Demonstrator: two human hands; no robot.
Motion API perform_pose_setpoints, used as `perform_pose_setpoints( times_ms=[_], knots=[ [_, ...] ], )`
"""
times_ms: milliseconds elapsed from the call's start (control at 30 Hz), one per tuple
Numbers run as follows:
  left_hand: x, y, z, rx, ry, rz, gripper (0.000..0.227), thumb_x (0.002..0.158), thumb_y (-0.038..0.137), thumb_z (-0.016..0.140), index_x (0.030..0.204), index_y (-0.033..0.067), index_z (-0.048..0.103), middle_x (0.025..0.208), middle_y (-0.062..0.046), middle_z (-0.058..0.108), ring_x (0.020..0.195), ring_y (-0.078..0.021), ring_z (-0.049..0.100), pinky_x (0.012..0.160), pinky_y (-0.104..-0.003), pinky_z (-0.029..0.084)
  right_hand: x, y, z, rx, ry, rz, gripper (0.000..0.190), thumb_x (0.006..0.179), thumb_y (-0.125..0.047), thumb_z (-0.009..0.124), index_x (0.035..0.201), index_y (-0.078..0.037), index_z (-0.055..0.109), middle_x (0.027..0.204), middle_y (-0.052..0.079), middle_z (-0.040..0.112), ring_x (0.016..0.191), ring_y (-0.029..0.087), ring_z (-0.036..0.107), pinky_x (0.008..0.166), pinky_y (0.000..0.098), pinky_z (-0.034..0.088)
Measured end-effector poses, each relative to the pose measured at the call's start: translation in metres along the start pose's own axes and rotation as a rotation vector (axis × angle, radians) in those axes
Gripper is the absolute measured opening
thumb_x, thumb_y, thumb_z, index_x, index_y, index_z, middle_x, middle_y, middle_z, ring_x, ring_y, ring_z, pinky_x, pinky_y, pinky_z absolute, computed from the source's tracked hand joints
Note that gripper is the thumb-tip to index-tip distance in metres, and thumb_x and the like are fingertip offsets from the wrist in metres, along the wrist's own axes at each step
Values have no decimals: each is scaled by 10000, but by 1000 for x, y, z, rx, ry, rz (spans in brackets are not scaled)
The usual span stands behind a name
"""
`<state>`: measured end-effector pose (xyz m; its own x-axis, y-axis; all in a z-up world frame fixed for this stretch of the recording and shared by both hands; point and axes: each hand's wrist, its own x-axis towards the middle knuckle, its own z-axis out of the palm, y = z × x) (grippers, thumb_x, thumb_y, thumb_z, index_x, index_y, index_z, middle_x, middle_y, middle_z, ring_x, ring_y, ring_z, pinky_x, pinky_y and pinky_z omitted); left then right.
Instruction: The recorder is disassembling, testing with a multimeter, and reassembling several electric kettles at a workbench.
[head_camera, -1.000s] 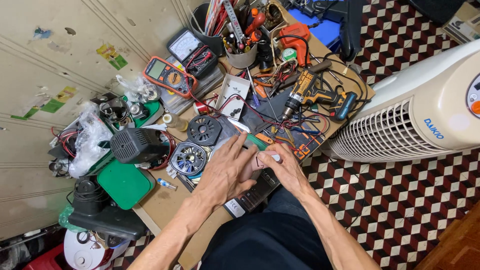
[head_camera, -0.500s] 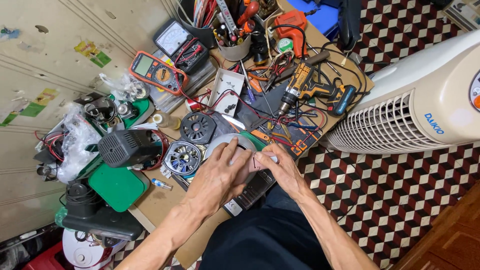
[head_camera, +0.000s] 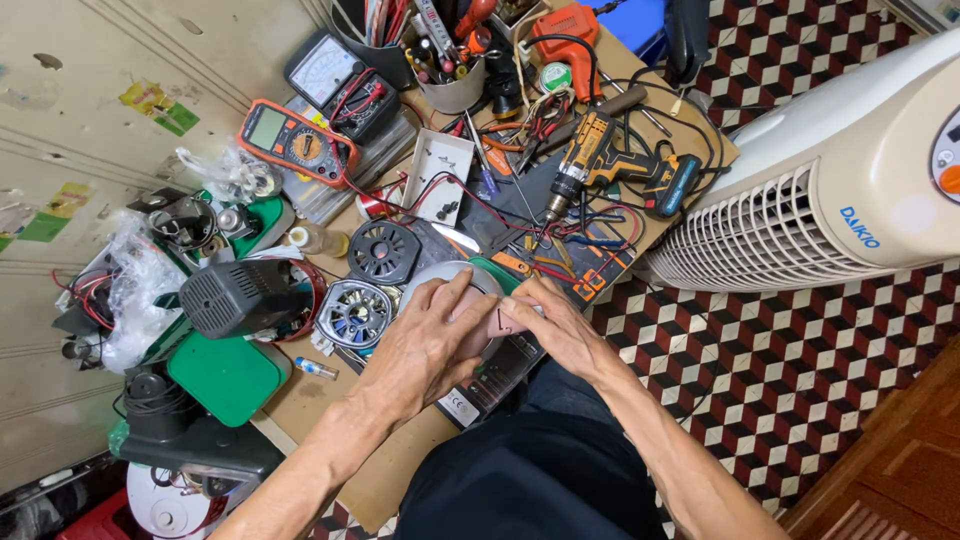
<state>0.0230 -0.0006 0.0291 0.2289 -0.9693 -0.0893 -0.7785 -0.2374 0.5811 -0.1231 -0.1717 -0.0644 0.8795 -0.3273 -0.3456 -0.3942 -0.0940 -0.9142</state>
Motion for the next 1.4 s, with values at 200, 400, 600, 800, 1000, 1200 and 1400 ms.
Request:
perform_pose_setpoints(
  times_ms=[200,400,600,800,1000,1200,1400],
  knots=[
    [0,11,-6,105,-24,-30,881,608,113,899,1397,108,508,1437,-218,462,1151,-438,517,990,-490,473,3,9,4,-130,-13,-124,334,1050,-330,441,1055,-30,588,1012,116,569,1032,243,562,948,362,434],
    [-2,20,-7,100,-22,-96,847,558,55,878,1329,111,533,1448,-193,455,1198,-425,501,983,-503,461,2,1,4,-42,-21,-114,310,1027,-310,462,1053,-23,577,971,108,585,961,252,598,893,362,473],
    [-11,21,2,134,90,-39,834,598,40,857,1360,133,532,1452,-143,461,1274,-426,480,1023,-505,444,0,0,8,-60,16,-148,320,1051,-317,462,1050,-20,581,950,109,589,939,243,601,880,356,484],
    [-13,22,10,170,112,-99,801,627,41,852,1354,155,537,1466,-147,456,1261,-437,473,965,-508,449,-1,5,8,-60,31,-171,359,1064,-325,440,1065,-6,605,980,121,589,973,233,595,908,355,471],
    [-8,11,8,116,81,-98,787,629,80,854,1347,156,540,1496,-186,450,1220,-433,495,982,-512,449,4,16,10,29,16,-143,403,1075,-337,377,1077,-3,602,1044,124,611,1005,230,585,944,350,458],
    [-7,3,2,73,54,2,814,629,92,860,1376,131,538,1481,-190,467,1198,-436,508,994,-510,454,4,22,9,55,13,-139,430,1070,-365,369,1146,-9,598,1128,120,633,1077,209,586,998,332,443],
    [-10,1,-3,45,70,18,824,631,122,873,1386,140,543,1479,-199,475,1175,-409,528,1018,-484,459,-20,13,8,324,-20,-60,520,1033,-400,408,1396,-41,509,1393,96,546,1338,207,489,1123,348,364]
  ],
)
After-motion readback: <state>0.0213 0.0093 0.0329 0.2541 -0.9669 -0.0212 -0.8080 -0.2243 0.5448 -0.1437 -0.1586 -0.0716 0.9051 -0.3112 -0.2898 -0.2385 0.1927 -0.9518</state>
